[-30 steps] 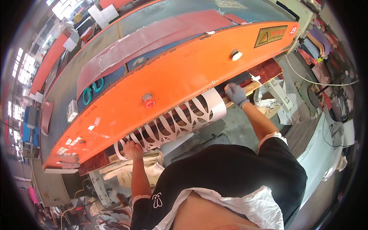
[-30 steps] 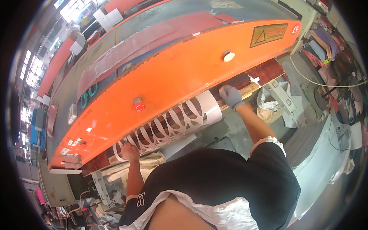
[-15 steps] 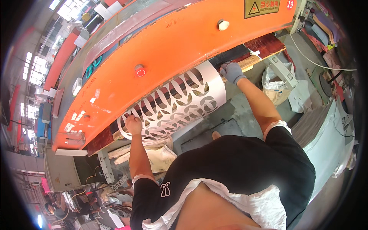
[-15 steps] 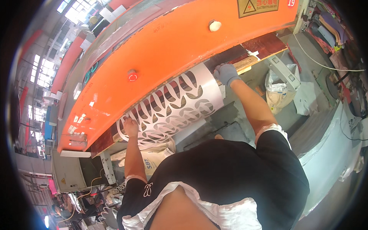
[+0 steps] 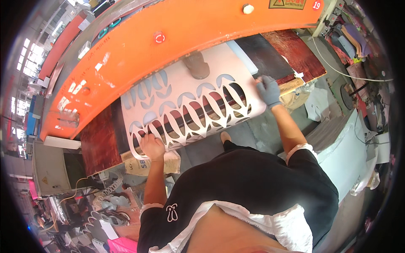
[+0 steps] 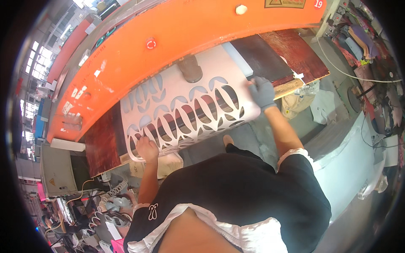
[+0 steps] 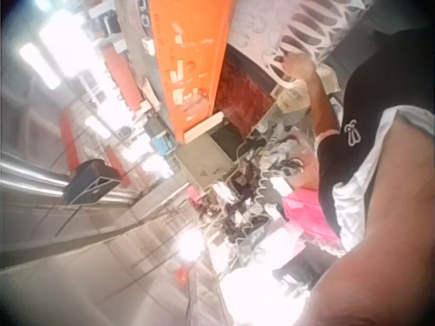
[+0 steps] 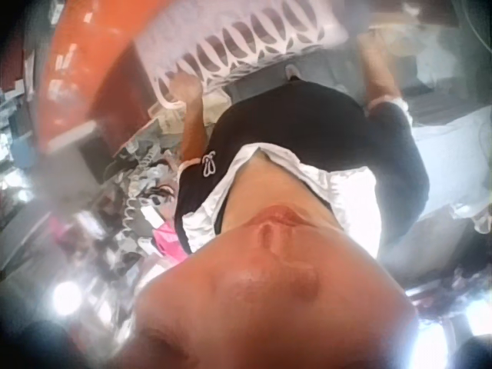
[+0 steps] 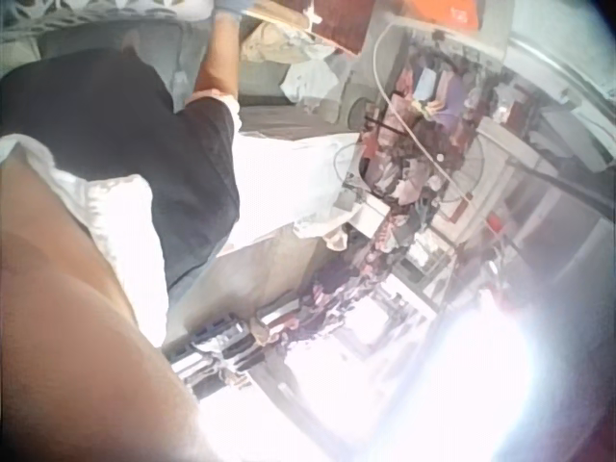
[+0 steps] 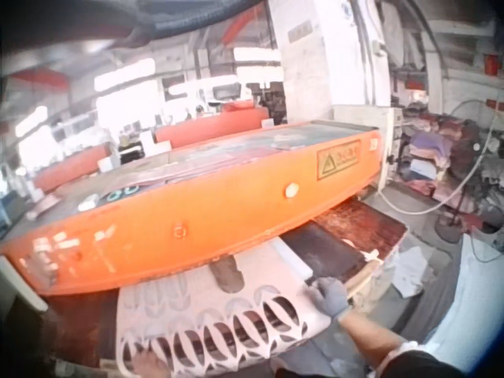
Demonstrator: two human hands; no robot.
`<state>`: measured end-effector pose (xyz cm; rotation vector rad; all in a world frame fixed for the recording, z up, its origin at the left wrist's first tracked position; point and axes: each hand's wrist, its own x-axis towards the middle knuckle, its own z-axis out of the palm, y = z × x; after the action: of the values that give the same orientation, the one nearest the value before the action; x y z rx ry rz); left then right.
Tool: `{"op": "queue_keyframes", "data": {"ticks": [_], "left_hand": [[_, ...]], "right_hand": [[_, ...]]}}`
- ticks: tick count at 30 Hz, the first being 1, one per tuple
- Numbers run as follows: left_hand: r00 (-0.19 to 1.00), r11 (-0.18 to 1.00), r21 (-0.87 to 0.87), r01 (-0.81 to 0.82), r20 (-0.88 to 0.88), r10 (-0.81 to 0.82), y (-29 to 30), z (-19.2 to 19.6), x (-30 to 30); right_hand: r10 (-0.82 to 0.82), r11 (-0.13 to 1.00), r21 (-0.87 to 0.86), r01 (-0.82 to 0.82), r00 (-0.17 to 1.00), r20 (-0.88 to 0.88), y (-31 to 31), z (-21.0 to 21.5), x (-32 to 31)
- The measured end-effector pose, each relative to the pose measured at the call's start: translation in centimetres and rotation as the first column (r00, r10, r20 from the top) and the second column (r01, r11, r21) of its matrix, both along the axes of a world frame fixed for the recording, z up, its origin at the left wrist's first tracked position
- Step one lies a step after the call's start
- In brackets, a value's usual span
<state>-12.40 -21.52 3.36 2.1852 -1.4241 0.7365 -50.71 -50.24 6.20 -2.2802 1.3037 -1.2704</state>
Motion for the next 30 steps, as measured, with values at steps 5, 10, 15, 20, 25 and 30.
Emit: {"op": "queue_keyframes", "data": {"ticks": [5, 10, 15, 20, 25, 30], "left_hand": [[0.999, 0.999, -0.023, 0.028, -0.022, -0.028, 6.5, -0.6, -5.5], [0.999, 0.999, 0.032, 0.039, -0.024, -0.038, 11.9, -0.9, -9.8], [0.997, 0.999, 0.010, 0.044, -0.069, -0.043, 16.3, -1.7, -13.2], [0.991, 0.994, 0.059, 0.089, -0.101, -0.083, 19.6, -2.8, -15.1], [0.988, 0.992, 0.074, 0.105, -0.120, -0.096, 20.4, -3.3, -15.2], [0.985, 0.991, 0.061, 0.117, -0.138, -0.108, 20.2, -3.2, -15.2]], "right_hand": [[0.220, 0.972, -0.070, -0.223, 0.974, -0.052, 7.4, 1.4, 7.7], [0.117, 0.992, 0.064, -0.107, 0.973, -0.197, 11.2, 1.7, 10.5], [0.159, 0.937, 0.292, -0.192, 0.978, 0.133, 13.0, 0.0, 6.2], [0.148, 0.969, 0.179, -0.172, 0.979, 0.142, 12.5, -1.2, 0.4], [0.165, 0.986, -0.005, -0.167, 0.978, -0.130, 12.9, -1.5, -1.8], [0.144, 0.990, 0.028, -0.141, 0.978, -0.153, 12.9, -1.3, -1.4]]}}
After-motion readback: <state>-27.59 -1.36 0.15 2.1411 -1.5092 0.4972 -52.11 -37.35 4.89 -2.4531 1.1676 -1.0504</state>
